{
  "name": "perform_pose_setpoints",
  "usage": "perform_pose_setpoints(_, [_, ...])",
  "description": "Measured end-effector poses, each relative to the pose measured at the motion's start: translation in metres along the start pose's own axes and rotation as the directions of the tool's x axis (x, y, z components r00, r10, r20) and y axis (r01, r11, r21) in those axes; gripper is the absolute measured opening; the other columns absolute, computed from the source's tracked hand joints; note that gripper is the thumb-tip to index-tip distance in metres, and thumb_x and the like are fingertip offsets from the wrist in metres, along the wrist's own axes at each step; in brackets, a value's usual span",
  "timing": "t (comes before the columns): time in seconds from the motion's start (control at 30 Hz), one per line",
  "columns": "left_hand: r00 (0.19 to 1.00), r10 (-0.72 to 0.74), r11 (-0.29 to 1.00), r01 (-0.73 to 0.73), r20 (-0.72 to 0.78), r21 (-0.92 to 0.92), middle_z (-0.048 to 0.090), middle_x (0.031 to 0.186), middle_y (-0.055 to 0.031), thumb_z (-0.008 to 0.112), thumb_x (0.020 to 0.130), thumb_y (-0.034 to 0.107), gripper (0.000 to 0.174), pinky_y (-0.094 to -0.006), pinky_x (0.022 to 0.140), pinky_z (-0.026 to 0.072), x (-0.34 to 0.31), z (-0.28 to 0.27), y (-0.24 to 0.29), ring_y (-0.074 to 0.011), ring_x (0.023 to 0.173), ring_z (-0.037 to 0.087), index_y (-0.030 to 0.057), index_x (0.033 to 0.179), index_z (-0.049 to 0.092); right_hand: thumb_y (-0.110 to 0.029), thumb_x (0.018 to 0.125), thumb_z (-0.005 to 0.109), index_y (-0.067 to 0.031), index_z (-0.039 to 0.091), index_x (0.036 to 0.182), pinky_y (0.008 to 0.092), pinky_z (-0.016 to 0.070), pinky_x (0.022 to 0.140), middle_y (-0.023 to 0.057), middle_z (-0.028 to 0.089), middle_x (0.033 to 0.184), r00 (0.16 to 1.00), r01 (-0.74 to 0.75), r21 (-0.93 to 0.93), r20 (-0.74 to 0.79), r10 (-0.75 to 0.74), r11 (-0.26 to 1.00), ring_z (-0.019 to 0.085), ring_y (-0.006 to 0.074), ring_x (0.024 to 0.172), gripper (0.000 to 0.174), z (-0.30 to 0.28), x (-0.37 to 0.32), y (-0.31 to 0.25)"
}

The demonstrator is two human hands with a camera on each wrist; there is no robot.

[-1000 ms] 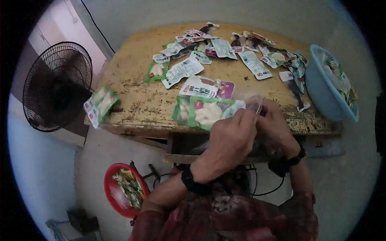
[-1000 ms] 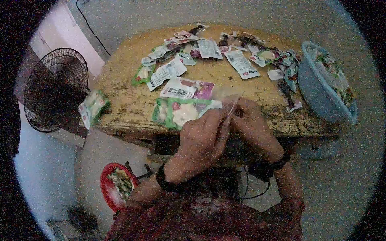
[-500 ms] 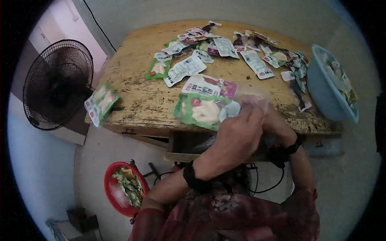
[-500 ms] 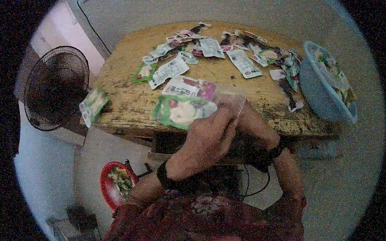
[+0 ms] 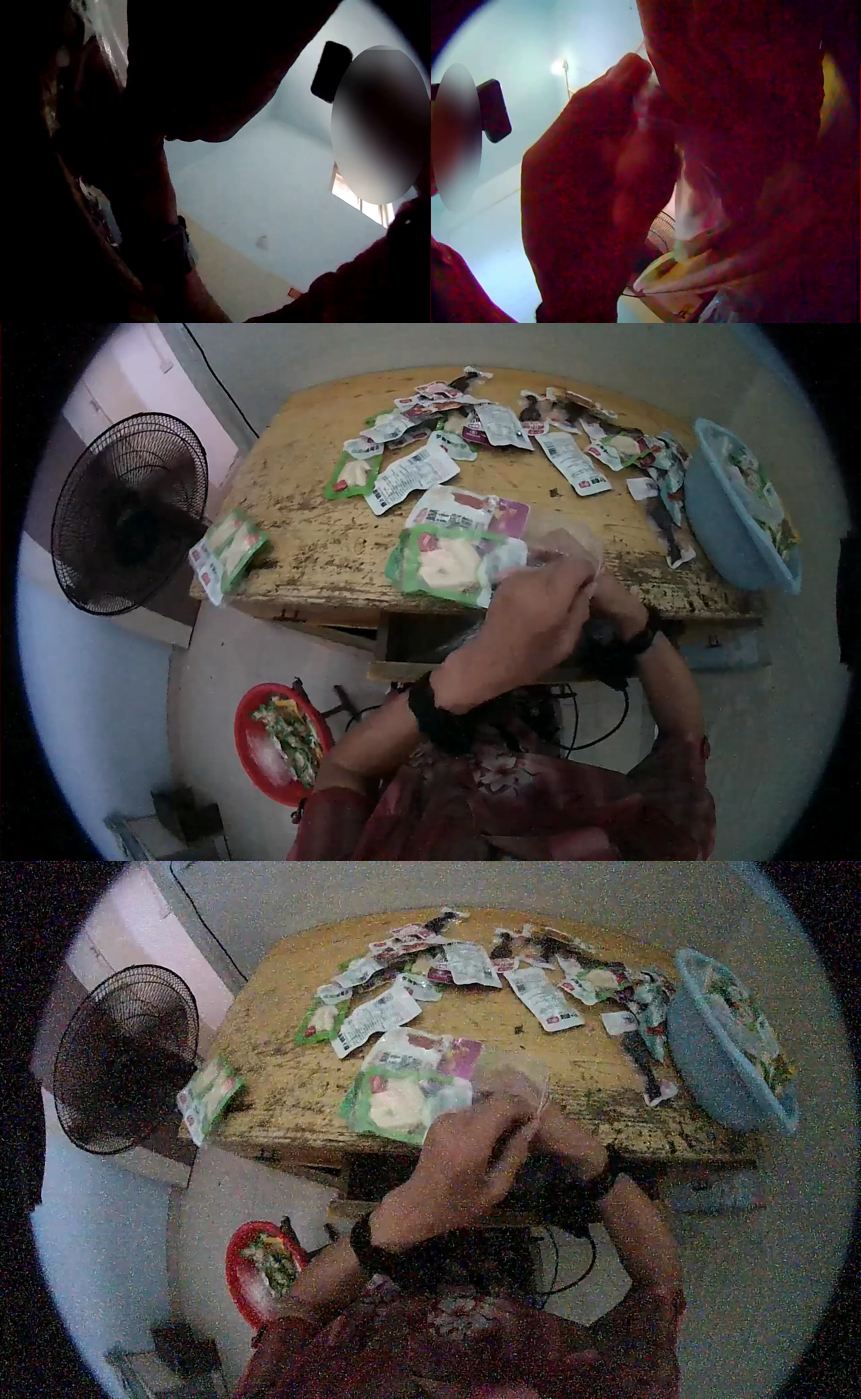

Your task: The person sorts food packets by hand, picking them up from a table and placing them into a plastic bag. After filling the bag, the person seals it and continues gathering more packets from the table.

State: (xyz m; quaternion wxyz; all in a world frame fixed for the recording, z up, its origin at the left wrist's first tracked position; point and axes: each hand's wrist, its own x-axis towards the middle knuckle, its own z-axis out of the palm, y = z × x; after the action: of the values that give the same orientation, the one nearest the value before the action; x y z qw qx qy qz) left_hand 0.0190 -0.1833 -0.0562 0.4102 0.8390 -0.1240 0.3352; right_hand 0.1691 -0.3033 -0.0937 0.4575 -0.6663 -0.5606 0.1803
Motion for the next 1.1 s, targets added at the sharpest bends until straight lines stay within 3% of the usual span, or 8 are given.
perform_pose_setpoints(0.17, [0.999,0.007,1.0,-0.008,0.034,0.02,0.064,0.09,-0.0198,0.066,0.091,0.009,0.016,-0.047,0.069,0.051,-0.003,0.001,-0.005,-0.0413,0.082,0.065,0.0032,0.104,0.06,-0.023,0.096,0.055,-0.0055,0.058,0.124,0.0428,0.0411,0.102,0.0151,0.056,0.124,0.995,-0.024,-0.307,0.081,0.051,0.951,0.053,0.0323,0.116,0.033,0.005,0.013,0.008])
perform_pose_setpoints(0.23, [0.999,0.04,0.999,-0.04,0.008,0.021,0.065,0.092,-0.0192,0.067,0.091,0.01,0.017,-0.046,0.069,0.0516,-0.005,0.002,-0.008,-0.0403,0.084,0.066,0.0034,0.105,0.06,-0.024,0.095,0.055,-0.0059,0.059,0.126,0.0441,0.0414,0.101,0.0146,0.057,0.125,0.988,-0.086,-0.153,0.111,0.104,0.985,0.054,0.033,0.115,0.035,0.003,0.011,-0.02])
perform_pose_setpoints(0.4, [0.99,-0.069,0.993,0.056,0.124,0.108,0.067,0.099,-0.018,0.07,0.089,0.012,0.025,-0.0442,0.071,0.0531,-0.017,-0.006,-0.007,-0.0373,0.088,0.067,0.0047,0.112,0.062,-0.027,0.092,0.06,-0.0095,0.062,0.127,0.0484,0.0431,0.094,0.0125,0.063,0.119,0.988,0.138,-0.641,0.033,-0.153,0.755,0.057,0.0325,0.111,0.039,0.01,0.004,0.0])
perform_pose_setpoints(0.57, [0.998,0.007,0.91,0.019,-0.061,0.415,0.067,0.106,-0.0145,0.073,0.085,0.014,0.03,-0.0431,0.078,0.054,-0.009,-0.07,-0.003,-0.0352,0.097,0.065,0.0056,0.113,0.066,-0.039,0.092,0.061,-0.013,0.065,0.123,0.049,0.0459,0.087,0.0151,0.067,0.111,0.997,-0.064,-0.505,-0.003,0.072,0.861,0.061,0.0349,0.105,0.041,0.016,0.018,-0.021])
perform_pose_setpoints(0.7, [0.991,-0.043,0.772,-0.049,0.129,0.634,0.066,0.115,-0.0118,0.073,0.084,0.014,0.028,-0.0449,0.09,0.0504,-0.018,-0.092,-0.024,-0.0356,0.107,0.06,0.0064,0.11,0.068,-0.046,0.095,0.059,-0.0108,0.069,0.111,0.0475,0.0496,0.078,0.0178,0.068,0.099,0.944,-0.289,-0.475,0.003,0.331,0.831,0.065,0.0371,0.092,0.04,0.009,0.036,-0.047])
perform_pose_setpoints(0.87, [0.981,-0.073,0.764,-0.062,0.181,0.643,0.065,0.119,-0.0117,0.072,0.085,0.015,0.029,-0.0463,0.094,0.0484,-0.028,-0.091,-0.031,-0.0361,0.11,0.058,0.0084,0.113,0.068,-0.044,0.096,0.059,-0.0079,0.07,0.107,0.0456,0.052,0.073,0.0164,0.069,0.098,0.992,-0.117,-0.555,-0.112,0.065,0.823,0.067,0.0352,0.086,0.039,-0.015,0.012,-0.012])
perform_pose_setpoints(0.97, [0.967,-0.102,0.783,-0.066,0.232,0.618,0.064,0.119,-0.0123,0.072,0.085,0.015,0.031,-0.0466,0.096,0.0479,-0.023,-0.096,-0.03,-0.0363,0.113,0.058,0.0083,0.115,0.067,-0.02,0.093,0.067,-0.0013,0.068,0.1,0.0336,0.05,0.074,0.0118,0.067,0.094,0.984,-0.019,-0.293,-0.173,-0.034,0.956,0.062,0.0201,0.083,0.021,-0.027,-0.007,-0.018])
perform_pose_setpoints(1.1, [0.974,-0.117,0.846,-0.006,0.196,0.534,0.062,0.125,-0.0146,0.075,0.084,0.017,0.043,-0.0473,0.099,0.0466,0.002,-0.099,-0.021,-0.038,0.117,0.056,0.0089,0.124,0.062,-0.016,0.093,0.066,0.0005,0.067,0.098,0.0342,0.0507,0.077,0.0105,0.065,0.094,0.93,-0.222,-0.12,-0.323,0.173,0.968,0.062,0.0202,0.085,0.017,-0.028,-0.03,-0.025])
